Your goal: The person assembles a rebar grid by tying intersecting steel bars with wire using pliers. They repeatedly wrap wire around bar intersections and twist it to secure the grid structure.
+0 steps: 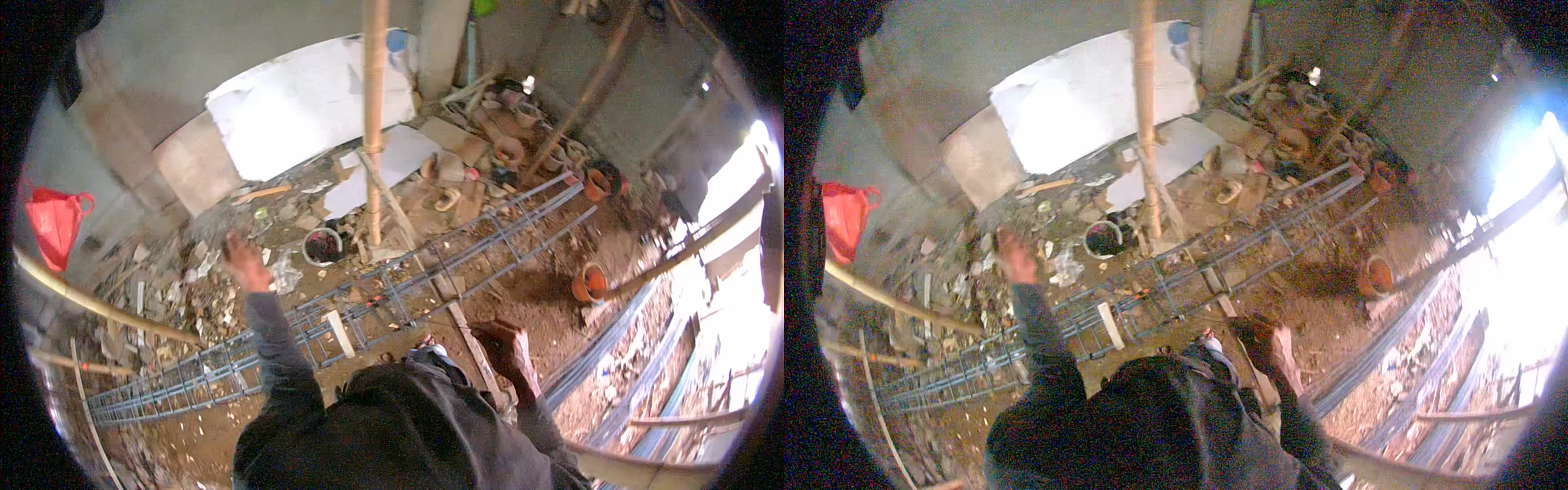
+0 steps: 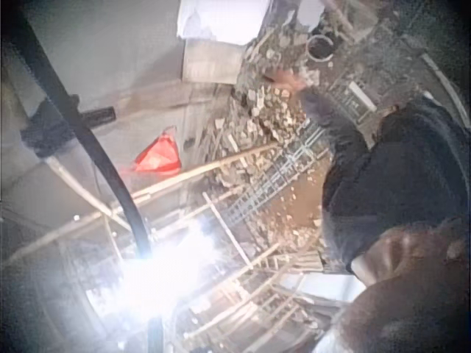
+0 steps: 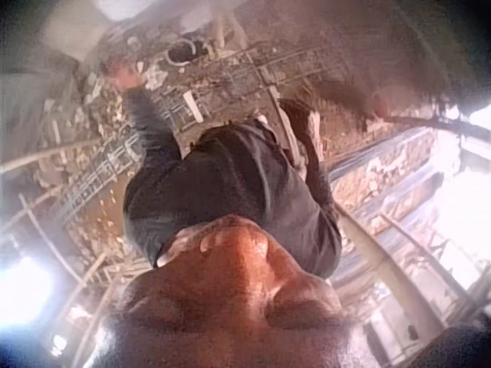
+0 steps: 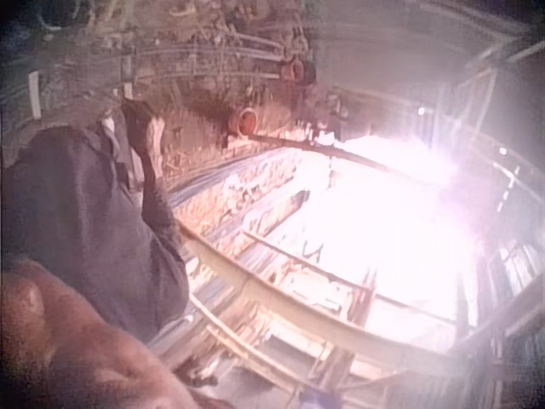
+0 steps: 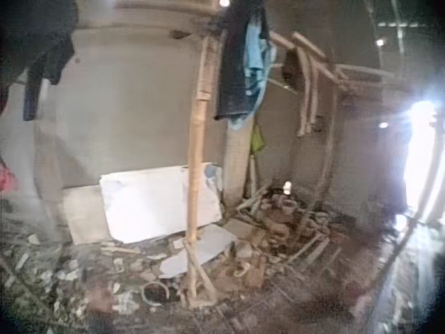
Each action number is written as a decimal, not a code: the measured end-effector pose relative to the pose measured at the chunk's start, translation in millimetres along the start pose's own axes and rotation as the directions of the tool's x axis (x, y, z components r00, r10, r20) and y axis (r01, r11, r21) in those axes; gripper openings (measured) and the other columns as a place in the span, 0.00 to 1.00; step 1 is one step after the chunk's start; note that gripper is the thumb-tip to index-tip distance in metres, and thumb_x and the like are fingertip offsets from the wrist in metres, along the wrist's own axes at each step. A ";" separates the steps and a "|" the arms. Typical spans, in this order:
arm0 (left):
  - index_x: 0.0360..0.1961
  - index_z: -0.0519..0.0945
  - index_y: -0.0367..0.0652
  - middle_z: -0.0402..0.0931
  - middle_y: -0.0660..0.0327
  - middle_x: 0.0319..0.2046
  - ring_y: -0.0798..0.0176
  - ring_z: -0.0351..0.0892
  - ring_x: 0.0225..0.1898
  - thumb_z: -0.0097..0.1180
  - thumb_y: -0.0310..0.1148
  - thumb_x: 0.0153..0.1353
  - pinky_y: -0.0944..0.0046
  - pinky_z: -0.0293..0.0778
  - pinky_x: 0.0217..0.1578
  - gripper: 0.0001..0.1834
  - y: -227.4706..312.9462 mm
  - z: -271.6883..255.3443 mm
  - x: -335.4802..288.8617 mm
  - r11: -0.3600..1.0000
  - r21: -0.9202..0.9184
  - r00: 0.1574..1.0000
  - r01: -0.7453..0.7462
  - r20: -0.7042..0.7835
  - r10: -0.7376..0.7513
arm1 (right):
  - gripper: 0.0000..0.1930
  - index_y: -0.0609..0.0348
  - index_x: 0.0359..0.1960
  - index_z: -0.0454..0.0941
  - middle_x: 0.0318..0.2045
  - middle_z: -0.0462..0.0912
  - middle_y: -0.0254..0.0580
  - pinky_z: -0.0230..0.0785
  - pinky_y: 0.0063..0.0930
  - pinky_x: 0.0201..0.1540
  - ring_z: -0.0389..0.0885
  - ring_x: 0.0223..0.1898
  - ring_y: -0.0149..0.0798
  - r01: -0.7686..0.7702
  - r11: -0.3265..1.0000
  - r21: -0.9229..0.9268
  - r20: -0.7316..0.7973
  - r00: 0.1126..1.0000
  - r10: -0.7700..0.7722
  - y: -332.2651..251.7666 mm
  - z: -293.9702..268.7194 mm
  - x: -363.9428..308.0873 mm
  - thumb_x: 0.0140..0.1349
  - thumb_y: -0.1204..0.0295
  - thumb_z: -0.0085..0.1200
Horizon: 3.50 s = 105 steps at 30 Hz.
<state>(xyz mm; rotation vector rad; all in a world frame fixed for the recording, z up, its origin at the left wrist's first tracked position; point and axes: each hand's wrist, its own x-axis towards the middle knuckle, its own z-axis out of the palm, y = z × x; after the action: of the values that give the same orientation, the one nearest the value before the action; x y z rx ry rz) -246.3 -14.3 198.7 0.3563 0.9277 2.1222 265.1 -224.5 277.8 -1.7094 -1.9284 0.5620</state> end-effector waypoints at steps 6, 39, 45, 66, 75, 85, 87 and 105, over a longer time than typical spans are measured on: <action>0.53 0.77 0.47 0.75 0.64 0.31 0.66 0.74 0.29 0.44 0.49 0.74 0.64 0.75 0.33 0.20 -17.3 6.7 -22.6 0.810 0.586 0.992 -0.011 0.107 -0.064 | 0.17 0.36 0.51 0.84 0.50 0.84 0.29 0.73 0.45 0.53 0.83 0.50 0.41 0.528 0.803 -0.277 0.134 0.848 -0.512 -32.4 14.0 30.3 0.59 0.57 0.61; 0.42 0.73 0.34 0.73 0.51 0.31 0.56 0.73 0.31 0.48 0.31 0.76 0.52 0.71 0.35 0.09 -46.1 146.6 -191.4 0.611 0.626 0.752 -0.484 0.655 -0.076 | 0.15 0.62 0.48 0.83 0.38 0.86 0.36 0.71 0.30 0.49 0.79 0.40 0.30 -0.023 0.536 0.844 -0.074 0.985 0.158 -107.6 71.4 134.3 0.71 0.62 0.59; 0.49 0.73 0.31 0.77 0.41 0.38 0.42 0.78 0.38 0.51 0.31 0.73 0.46 0.71 0.39 0.12 -65.1 144.9 -214.0 0.353 0.546 0.616 -0.760 0.778 0.123 | 0.20 0.65 0.52 0.83 0.37 0.85 0.36 0.71 0.26 0.46 0.78 0.41 0.27 -0.099 0.454 0.885 0.017 0.983 0.181 -97.7 77.3 167.9 0.72 0.59 0.59; 0.32 0.73 0.48 0.66 0.74 0.21 0.77 0.62 0.22 0.47 0.51 0.77 0.71 0.60 0.23 0.20 -94.1 184.7 -283.5 0.627 0.779 0.457 0.018 0.551 -0.698 | 0.14 0.58 0.48 0.81 0.37 0.79 0.30 0.70 0.25 0.42 0.74 0.39 0.27 0.137 0.199 0.970 -0.216 0.860 0.461 -66.0 -30.7 184.3 0.73 0.60 0.56; 0.74 0.59 0.41 0.63 0.44 0.69 0.49 0.77 0.61 0.55 0.42 0.74 0.50 0.73 0.60 0.34 -126.8 156.2 -279.5 0.648 0.672 0.145 -0.359 0.726 -0.672 | 0.12 0.54 0.44 0.84 0.40 0.84 0.53 0.78 0.47 0.44 0.83 0.40 0.59 0.096 0.929 -0.358 -0.605 0.734 -0.309 41.1 -186.5 154.0 0.58 0.75 0.58; 0.66 0.71 0.41 0.76 0.57 0.57 0.64 0.81 0.47 0.60 0.36 0.71 0.61 0.77 0.48 0.26 -107.9 74.3 -262.9 0.418 0.896 0.452 -0.150 0.439 -0.777 | 0.10 0.43 0.40 0.88 0.44 0.86 0.39 0.76 0.51 0.44 0.84 0.46 0.52 0.026 0.916 -0.401 0.306 0.946 0.107 315.3 43.2 33.6 0.65 0.60 0.55; 0.66 0.71 0.41 0.76 0.57 0.57 0.65 0.81 0.47 0.61 0.36 0.70 0.62 0.77 0.49 0.26 -106.4 74.2 -265.3 0.418 0.899 0.456 -0.132 0.429 -0.780 | 0.10 0.40 0.43 0.88 0.42 0.89 0.37 0.77 0.50 0.45 0.86 0.45 0.50 -0.244 0.957 -0.156 0.540 0.790 0.289 327.2 88.2 16.6 0.65 0.60 0.56; 0.58 0.77 0.37 0.83 0.58 0.47 0.65 0.82 0.42 0.60 0.35 0.71 0.65 0.78 0.47 0.19 -144.2 81.5 -293.9 0.379 0.916 0.466 -0.128 0.393 -0.792 | 0.13 0.49 0.43 0.88 0.43 0.88 0.42 0.78 0.42 0.48 0.86 0.46 0.51 -0.319 0.945 0.075 0.483 0.840 0.246 278.2 115.0 15.1 0.65 0.58 0.59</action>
<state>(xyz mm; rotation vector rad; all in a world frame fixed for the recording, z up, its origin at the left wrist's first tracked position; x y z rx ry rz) 68.2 -131.9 166.4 1.3798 1.2420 0.5587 412.0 -171.8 19.9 -1.8959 -1.8740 1.3104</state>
